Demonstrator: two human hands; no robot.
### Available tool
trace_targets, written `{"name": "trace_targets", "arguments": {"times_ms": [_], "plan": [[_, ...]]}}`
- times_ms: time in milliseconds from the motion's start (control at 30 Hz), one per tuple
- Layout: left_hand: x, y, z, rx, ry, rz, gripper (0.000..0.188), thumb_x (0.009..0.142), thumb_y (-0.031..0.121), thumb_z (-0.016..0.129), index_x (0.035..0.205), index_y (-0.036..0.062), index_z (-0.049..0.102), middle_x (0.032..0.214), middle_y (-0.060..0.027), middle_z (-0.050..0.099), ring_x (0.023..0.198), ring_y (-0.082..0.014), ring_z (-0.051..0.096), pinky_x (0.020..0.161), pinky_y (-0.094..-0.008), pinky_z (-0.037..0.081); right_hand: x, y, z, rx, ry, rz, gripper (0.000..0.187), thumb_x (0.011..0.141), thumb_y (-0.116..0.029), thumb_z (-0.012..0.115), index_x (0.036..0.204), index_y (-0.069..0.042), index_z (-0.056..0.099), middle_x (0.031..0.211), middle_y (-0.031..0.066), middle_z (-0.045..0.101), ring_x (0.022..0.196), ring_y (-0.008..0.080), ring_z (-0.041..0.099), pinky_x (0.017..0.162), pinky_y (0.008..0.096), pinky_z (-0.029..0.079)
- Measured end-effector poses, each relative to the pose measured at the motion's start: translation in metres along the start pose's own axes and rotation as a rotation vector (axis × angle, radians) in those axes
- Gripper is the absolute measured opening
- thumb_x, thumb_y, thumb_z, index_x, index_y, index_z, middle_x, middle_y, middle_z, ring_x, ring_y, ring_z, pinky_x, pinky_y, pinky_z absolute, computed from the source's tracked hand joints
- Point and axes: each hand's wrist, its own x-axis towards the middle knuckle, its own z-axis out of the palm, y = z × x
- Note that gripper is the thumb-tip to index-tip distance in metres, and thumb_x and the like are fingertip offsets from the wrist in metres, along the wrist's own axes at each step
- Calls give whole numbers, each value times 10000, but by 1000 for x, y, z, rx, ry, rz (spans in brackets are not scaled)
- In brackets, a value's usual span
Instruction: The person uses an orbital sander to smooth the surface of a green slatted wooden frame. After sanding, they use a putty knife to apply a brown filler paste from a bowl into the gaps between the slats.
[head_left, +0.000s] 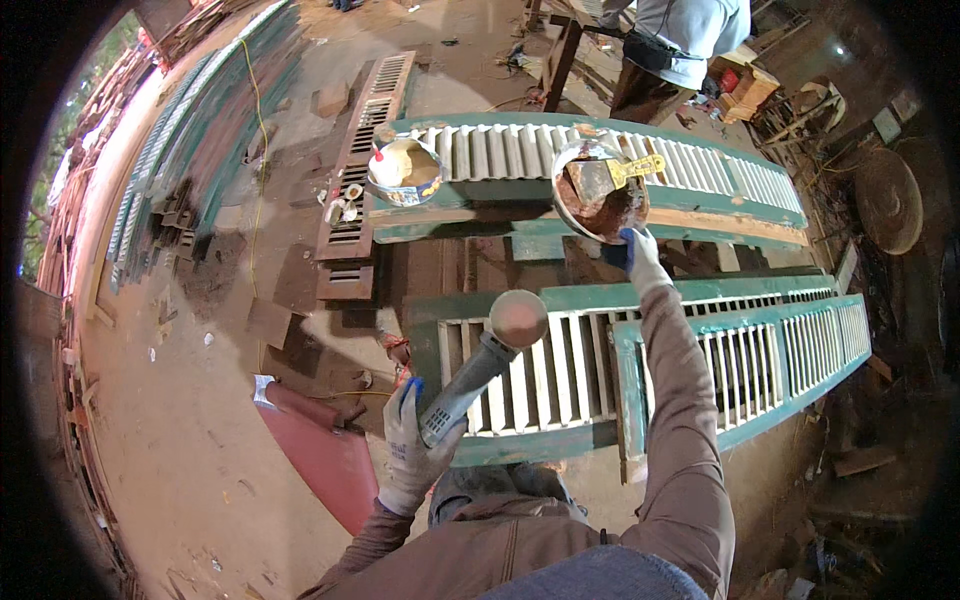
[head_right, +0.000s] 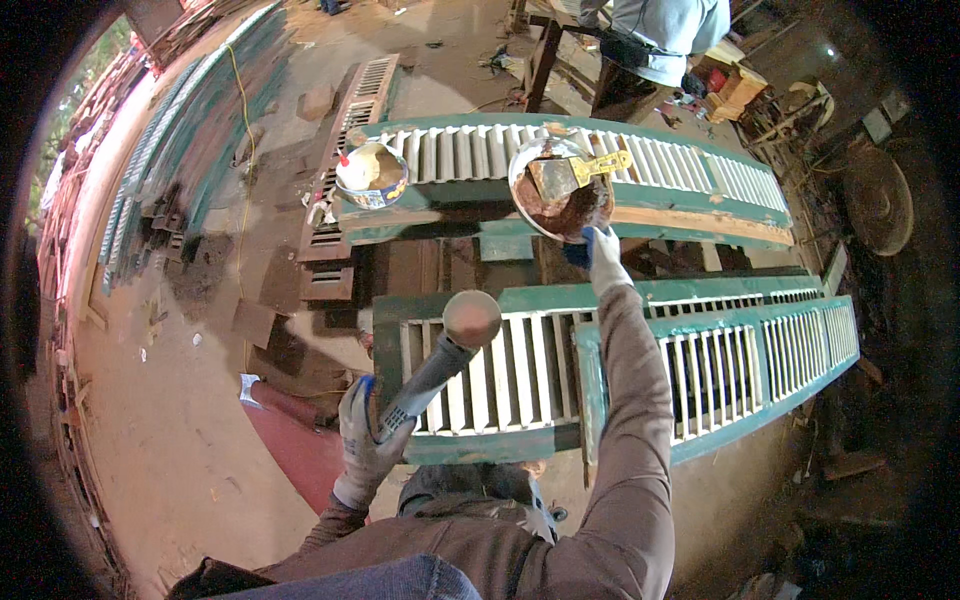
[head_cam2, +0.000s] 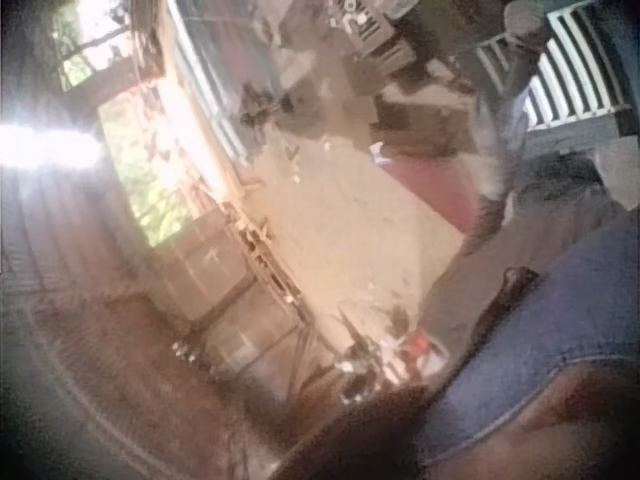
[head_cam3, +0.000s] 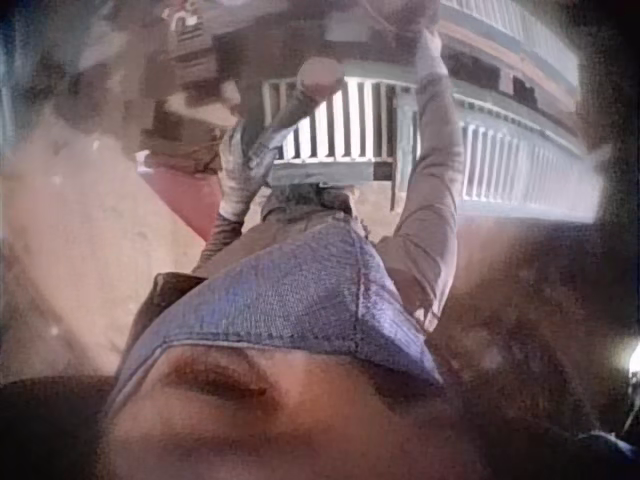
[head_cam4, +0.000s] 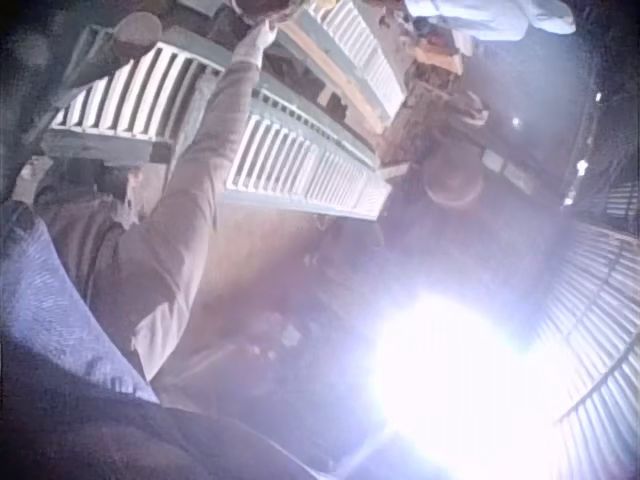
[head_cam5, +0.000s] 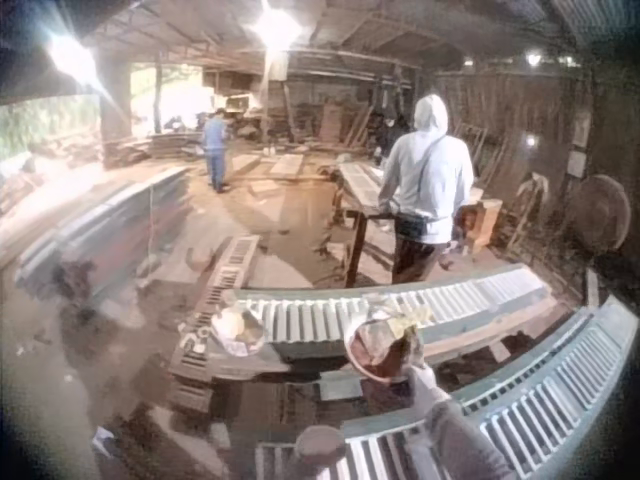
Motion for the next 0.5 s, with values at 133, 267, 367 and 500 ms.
{"name": "trace_targets", "arguments": {"times_ms": [133,267,367,500], "plan": [[19,52,3,-782,-350,-293,588,940,74,694,1453,-28,426,1377,-181,588,1149,-302,654,994,-386,540,-102,-73,-100,-221,-113,-185,384,936,-130,634,1308,-33,615,1103,76,718,948,178,692,848,301,568],[44,136,40,-1427,-663,-435,846,1013,392,629,1636,130,120,1620,-158,289,1461,-292,380,1159,-492,396,-235,-135,-147,-471,-160,-230,451,955,-133,629,1371,30,567,1216,84,681,1061,147,652,932,298,535],[56,178,72,-1617,-738,-594,742,1037,447,563,1615,124,229,1587,-122,384,1418,-288,456,1121,-485,449,-315,-156,-163,-502,-242,-108,512,980,-192,645,1415,54,536,1288,106,650,1114,153,634,980,295,508],[38,203,105,-1527,-986,-525,521,1071,389,494,1464,47,495,1410,-127,594,1340,-240,545,1134,-427,449,-380,-149,-192,-1130,22,-294,562,996,-360,638,1432,-19,542,1278,279,640,1060,361,701,937,360,536]]}}
